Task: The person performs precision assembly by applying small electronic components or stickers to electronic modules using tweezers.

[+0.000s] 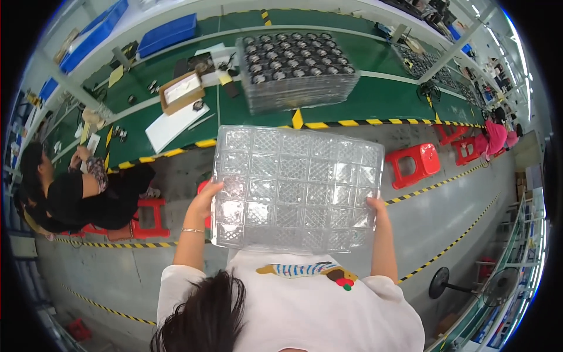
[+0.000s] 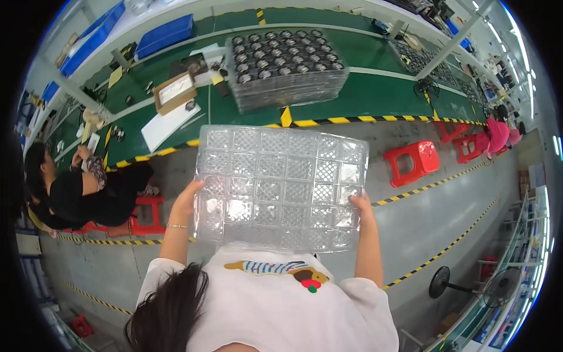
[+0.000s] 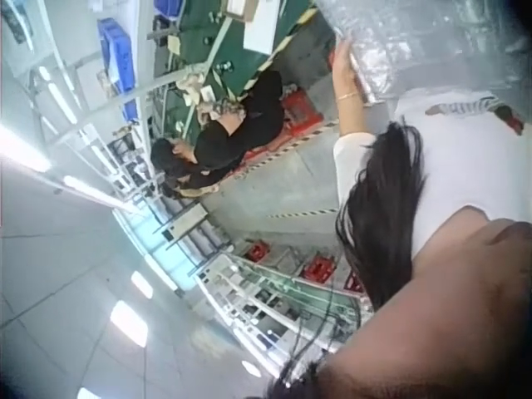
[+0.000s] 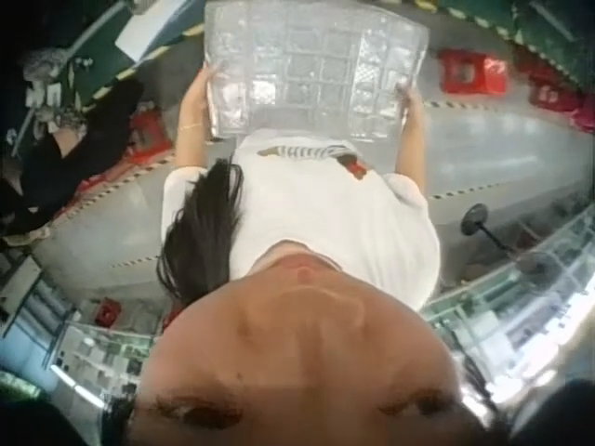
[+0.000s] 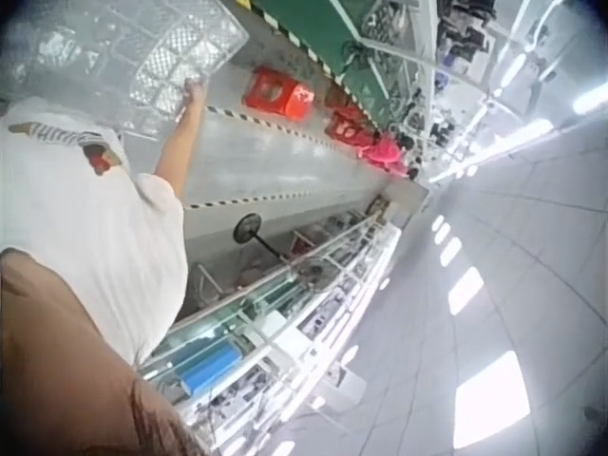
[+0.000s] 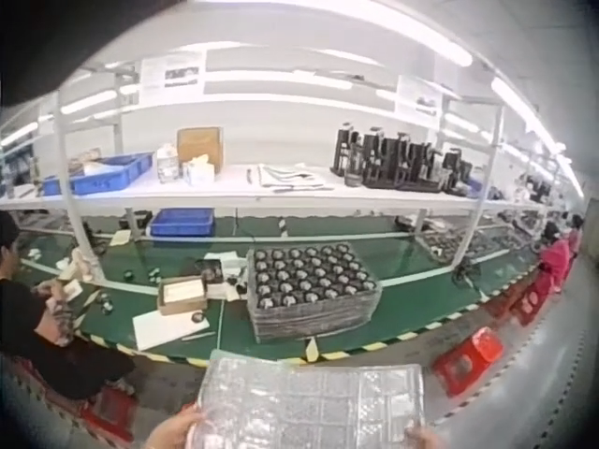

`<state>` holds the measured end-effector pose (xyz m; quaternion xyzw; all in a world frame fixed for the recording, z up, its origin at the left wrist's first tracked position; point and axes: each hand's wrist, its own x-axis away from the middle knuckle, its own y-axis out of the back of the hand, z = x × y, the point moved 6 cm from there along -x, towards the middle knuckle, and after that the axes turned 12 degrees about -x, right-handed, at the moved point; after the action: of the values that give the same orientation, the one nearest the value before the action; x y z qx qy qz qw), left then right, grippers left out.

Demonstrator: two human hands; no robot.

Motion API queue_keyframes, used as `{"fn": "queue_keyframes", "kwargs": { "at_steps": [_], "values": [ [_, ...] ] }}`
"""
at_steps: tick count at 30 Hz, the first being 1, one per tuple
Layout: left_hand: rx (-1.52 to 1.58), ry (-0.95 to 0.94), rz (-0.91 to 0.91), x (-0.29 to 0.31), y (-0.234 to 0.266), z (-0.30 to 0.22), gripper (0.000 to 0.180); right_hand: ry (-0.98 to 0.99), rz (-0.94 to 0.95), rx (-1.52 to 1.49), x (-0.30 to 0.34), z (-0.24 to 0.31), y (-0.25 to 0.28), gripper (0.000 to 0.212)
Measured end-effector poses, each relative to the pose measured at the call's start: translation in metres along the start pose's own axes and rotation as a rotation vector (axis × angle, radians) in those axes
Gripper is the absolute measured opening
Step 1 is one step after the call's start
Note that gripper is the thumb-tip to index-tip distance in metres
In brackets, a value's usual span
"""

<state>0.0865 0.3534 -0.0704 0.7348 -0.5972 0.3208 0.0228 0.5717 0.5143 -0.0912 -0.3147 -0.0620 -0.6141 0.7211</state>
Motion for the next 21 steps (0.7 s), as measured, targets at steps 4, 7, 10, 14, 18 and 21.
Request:
{"fn": "queue_keyframes", "kwargs": {
  "at_steps": [4,7,10,14,18,21],
  "values": [
    [-0.129,-0.156,0.127,-0.068,-0.089,-0.062,0.069,0.175,0.027,-0.167,-0.039,0.074,0.032,0.067],
    [-0.238,-0.152,0.202,-0.139,-0.158,-0.088,0.081,0.283,-0.111,-0.248,-0.073,0.091,0.118,0.068],
    [-0.379,-0.267,0.304,-0.207,-0.237,-0.119,0.089,0.280,-0.208,-0.280,-0.079,0.109,0.173,0.069],
    [-0.627,-0.372,0.442,-0.289,-0.333,-0.160,0.088,0.162,-0.387,-0.407,-0.083,0.121,0.225,0.068],
    [-0.744,-0.142,0.572,-0.406,-0.400,-0.175,0.077,0.261,-0.384,-0.432,-0.118,0.118,0.249,0.068],
    [-0.727,-0.030,0.669,-0.470,-0.459,-0.201,0.076,0.287,-0.502,-0.490,-0.146,0.129,0.244,0.065]
  ]
}}
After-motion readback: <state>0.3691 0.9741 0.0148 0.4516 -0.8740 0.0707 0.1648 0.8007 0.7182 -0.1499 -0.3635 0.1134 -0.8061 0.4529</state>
